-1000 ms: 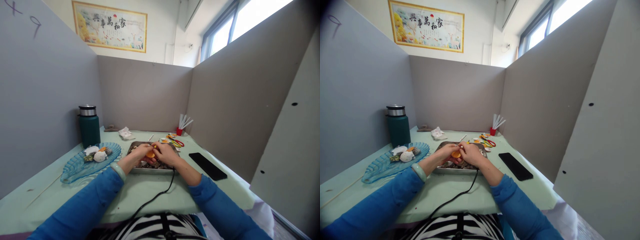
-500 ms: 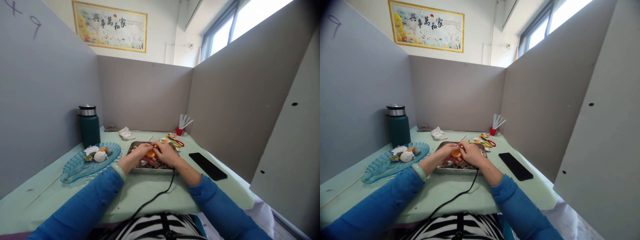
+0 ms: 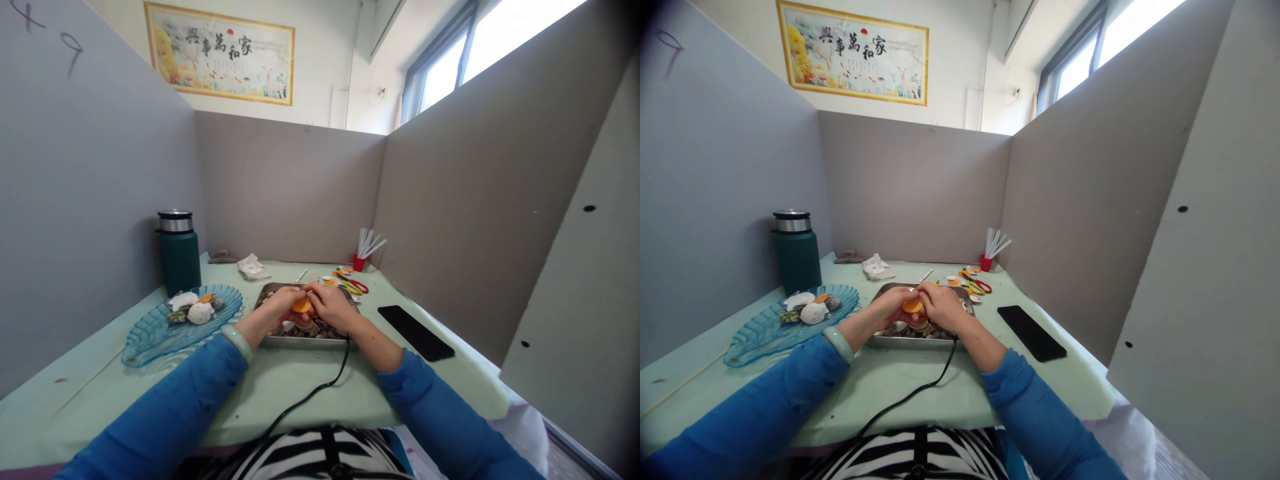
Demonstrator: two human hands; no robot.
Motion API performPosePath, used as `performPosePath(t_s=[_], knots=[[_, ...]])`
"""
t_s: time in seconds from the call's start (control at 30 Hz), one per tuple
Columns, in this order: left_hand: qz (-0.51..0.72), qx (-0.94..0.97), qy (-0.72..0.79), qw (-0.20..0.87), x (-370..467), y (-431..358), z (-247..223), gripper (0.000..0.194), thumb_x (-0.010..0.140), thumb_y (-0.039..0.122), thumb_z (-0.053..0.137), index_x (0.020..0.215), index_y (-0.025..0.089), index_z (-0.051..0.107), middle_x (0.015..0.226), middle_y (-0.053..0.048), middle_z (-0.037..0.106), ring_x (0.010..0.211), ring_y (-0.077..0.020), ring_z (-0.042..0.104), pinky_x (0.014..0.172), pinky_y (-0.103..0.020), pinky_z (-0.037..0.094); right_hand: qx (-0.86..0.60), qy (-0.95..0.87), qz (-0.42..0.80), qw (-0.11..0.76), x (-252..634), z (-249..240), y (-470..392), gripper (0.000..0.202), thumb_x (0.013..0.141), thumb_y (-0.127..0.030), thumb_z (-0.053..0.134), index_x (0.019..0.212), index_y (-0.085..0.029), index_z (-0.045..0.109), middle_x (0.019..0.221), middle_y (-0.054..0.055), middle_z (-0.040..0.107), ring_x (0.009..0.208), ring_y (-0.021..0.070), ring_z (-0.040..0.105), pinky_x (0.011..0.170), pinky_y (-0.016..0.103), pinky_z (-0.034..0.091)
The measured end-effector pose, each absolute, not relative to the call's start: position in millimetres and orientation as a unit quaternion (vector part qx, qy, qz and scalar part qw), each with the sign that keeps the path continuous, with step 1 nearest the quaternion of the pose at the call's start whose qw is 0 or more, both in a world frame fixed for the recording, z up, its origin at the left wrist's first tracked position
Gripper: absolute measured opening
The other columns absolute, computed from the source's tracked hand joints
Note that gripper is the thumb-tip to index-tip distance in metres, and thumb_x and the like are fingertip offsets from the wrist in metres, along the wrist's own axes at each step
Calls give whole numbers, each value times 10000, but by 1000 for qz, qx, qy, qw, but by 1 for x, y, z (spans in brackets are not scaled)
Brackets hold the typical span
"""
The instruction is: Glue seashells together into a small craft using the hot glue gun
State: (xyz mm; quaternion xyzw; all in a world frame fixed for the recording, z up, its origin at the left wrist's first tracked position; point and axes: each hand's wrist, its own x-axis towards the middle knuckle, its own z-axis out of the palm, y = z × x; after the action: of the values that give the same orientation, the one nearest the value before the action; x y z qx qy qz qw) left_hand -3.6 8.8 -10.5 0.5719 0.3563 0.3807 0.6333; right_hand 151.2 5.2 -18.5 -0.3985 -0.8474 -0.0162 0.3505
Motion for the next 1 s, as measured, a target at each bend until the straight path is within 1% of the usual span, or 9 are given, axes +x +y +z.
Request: performPosePath(t_s=[0.23, 0.6, 0.77, 1.0], knots=[[386, 566, 344, 642, -4, 10, -11, 147, 798, 192, 458, 815, 84, 557, 588, -79, 591, 429, -138, 548, 480, -288, 479, -395, -844, -19, 362, 151, -18, 5, 223, 887, -239, 409, 1015, -210, 589, 791, 23, 662, 734, 143, 592, 687, 232, 388], [392, 556, 335, 652, -4, 7, -9, 170, 804, 160, 424, 879, 78, 553, 582, -73, 592, 418, -137, 539, 473, -287, 476, -402, -836, -23, 373, 150, -17, 3, 222, 883, -245, 419, 1017, -204, 591, 752, 15, 653, 712, 139, 582, 662, 229, 377], [390, 555, 335, 654, -5, 7, -9, 164, 803, 178, 445, 868, 78, 558, 602, -80, 597, 426, -140, 545, 483, -293, 480, -401, -837, -24, 372, 150, -17, 2, 225, 886, -247, 414, 1014, -202, 593, 751, 13, 652, 706, 133, 581, 657, 223, 375], [381, 548, 336, 664, -4, 5, -6, 184, 814, 172, 414, 853, 73, 565, 587, -77, 586, 423, -137, 538, 469, -281, 473, -397, -841, -18, 366, 151, -16, 1, 225, 892, -249, 406, 1003, -208, 597, 737, 9, 652, 703, 135, 583, 654, 223, 375]])
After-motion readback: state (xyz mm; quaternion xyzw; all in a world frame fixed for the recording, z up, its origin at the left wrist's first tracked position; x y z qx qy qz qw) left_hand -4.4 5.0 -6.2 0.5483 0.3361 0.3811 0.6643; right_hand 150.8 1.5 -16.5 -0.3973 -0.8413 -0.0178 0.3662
